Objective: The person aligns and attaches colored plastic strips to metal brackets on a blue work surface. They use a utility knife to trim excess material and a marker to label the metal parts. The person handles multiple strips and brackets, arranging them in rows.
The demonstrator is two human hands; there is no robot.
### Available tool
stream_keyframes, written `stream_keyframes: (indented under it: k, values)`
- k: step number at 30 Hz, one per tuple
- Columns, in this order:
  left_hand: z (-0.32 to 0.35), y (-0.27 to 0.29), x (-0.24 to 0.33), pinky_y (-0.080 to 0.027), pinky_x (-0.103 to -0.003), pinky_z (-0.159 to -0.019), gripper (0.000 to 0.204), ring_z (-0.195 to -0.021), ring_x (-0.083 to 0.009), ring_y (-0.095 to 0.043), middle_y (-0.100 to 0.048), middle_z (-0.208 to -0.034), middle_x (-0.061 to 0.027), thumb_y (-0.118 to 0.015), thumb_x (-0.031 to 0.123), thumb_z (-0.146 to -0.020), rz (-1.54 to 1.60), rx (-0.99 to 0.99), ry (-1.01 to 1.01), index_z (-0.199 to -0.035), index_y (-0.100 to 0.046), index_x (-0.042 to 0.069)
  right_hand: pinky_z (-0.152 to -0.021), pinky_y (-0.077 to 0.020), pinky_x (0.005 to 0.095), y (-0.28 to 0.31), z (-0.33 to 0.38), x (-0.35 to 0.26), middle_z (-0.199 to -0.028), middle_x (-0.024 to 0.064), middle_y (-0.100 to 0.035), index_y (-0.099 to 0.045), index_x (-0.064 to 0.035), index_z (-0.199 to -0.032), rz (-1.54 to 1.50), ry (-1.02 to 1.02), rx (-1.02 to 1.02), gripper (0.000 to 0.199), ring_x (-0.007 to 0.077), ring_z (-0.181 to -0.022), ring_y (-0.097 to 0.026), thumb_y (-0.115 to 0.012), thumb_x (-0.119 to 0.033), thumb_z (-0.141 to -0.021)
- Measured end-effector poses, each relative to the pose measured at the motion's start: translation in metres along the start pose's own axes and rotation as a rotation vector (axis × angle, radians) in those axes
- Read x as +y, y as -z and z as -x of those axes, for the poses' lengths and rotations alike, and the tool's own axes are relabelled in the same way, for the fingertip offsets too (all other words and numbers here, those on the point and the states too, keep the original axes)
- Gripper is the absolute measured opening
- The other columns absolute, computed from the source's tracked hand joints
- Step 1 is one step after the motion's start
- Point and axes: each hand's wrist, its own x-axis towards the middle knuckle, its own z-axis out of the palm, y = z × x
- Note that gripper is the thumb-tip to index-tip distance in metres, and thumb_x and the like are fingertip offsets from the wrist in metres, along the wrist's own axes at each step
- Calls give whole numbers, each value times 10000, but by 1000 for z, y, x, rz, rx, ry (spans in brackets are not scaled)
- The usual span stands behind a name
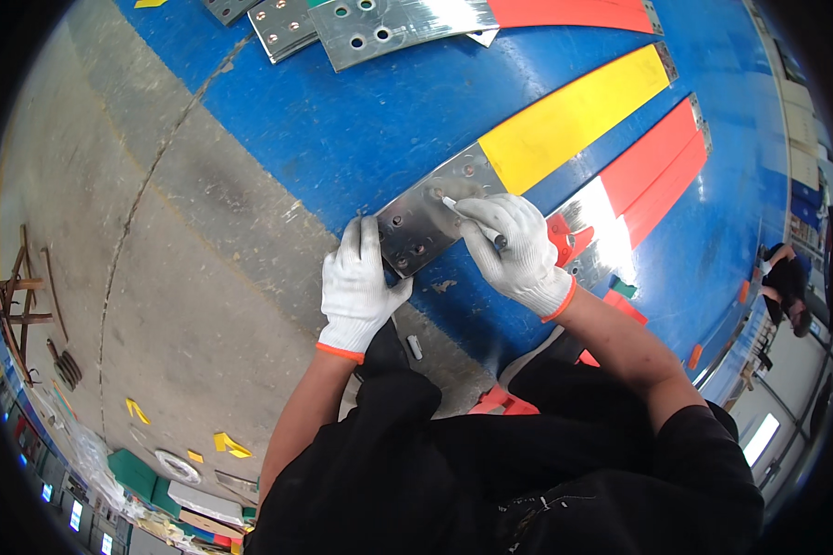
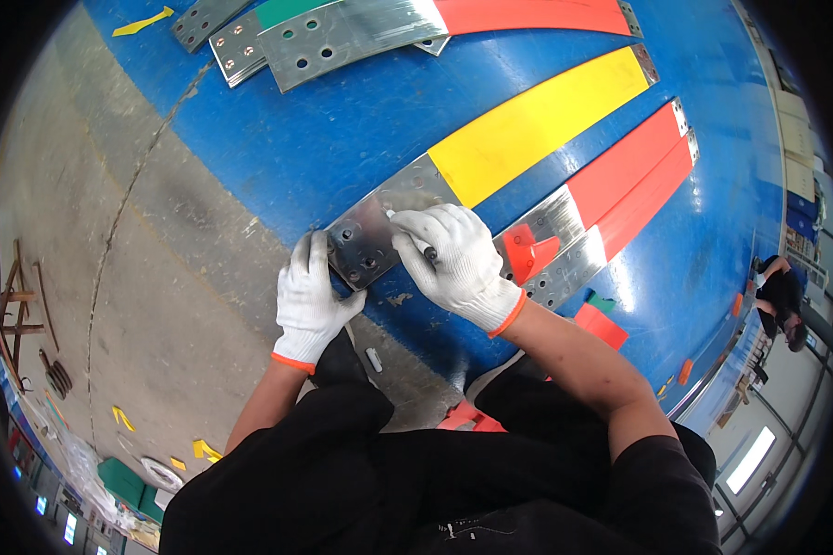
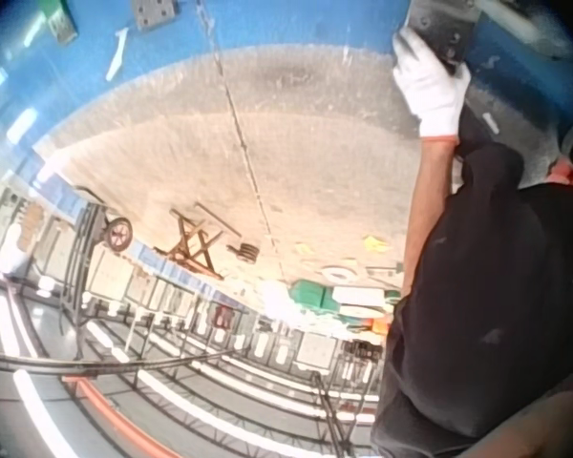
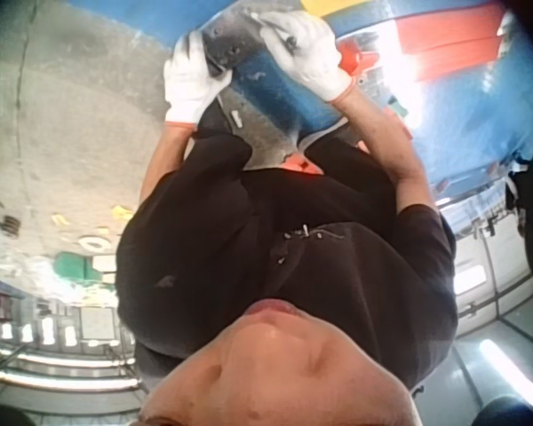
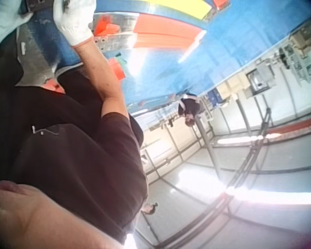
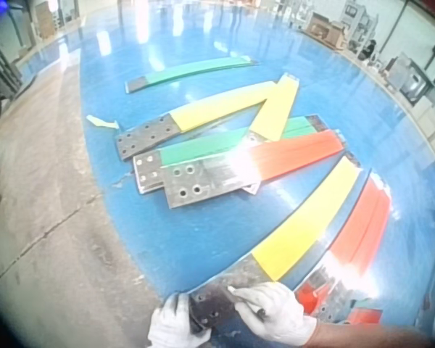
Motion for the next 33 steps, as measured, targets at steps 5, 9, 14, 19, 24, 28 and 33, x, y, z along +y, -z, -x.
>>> stream_keyframes:
  k: [5,9,14,19,24,28,33]
  values:
    - [1,-1,-2,-510,-503,-1000,1132,-1222,-434,-617,-527,-1468,-273,-969,298,-613,-4,11,-16,-1544,-393,11,-791,-553,422,-2,0,8,-981,106,-736,-730,-87,-1148,49,0,-35,261,299,-869,-704,-787,-88,-893]
    - [0,-1,0,-505,-497,-998,1148,-1233,-425,-611,-530,-1460,-267,-974,303,-608,-8,2,-6,-1550,-385,14,-793,-555,421,-5,-2,9,-999,117,-745,-730,-78,-1150,37,-13,-50,256,308,-874,-707,-781,-91,-899]
    - [-1,0,0,-504,-500,-1009,1144,-1246,-423,-605,-525,-1467,-269,-968,311,-618,-8,-15,1,-1555,-382,15,-798,-565,422,-6,-2,5,-1000,125,-755,-734,-69,-1142,72,-17,-56,243,317,-871,-714,-775,-88,-904]
    - [0,-1,0,-503,-503,-1020,1140,-1253,-427,-603,-519,-1476,-273,-966,315,-622,-13,10,-12,-1554,-385,13,-820,-576,418,-13,-8,5,-1014,141,-766,-743,-55,-1112,-52,-107,-44,199,332,-894,-729,-758,-96,-918]
    - [1,-1,-1,-505,-505,-1014,1144,-1253,-431,-604,-522,-1472,-279,-971,310,-618,-23,1,-3,-1553,-385,11,-821,-574,431,-2,-31,1,-997,154,-769,-754,-43,-1072,-35,-252,-233,149,342,-895,-734,-735,-104,-937]
    - [0,1,1,-509,-506,-998,1142,-1253,-428,-605,-528,-1467,-281,-972,303,-619,-26,-10,5,-1554,-383,12,-833,-559,443,-1,-29,2,-945,126,-756,-735,-81,-1070,95,-75,-170,165,330,-883,-726,-752,-130,-913]
    - [-1,0,0,-514,-505,-977,1142,-1248,-419,-610,-533,-1461,-275,-970,298,-620,-16,-7,5,-1558,-378,25,-756,-534,387,11,-5,16,-890,94,-719,-753,-81,-1139,-27,45,-47,272,269,-820,-697,-754,-13,-876]
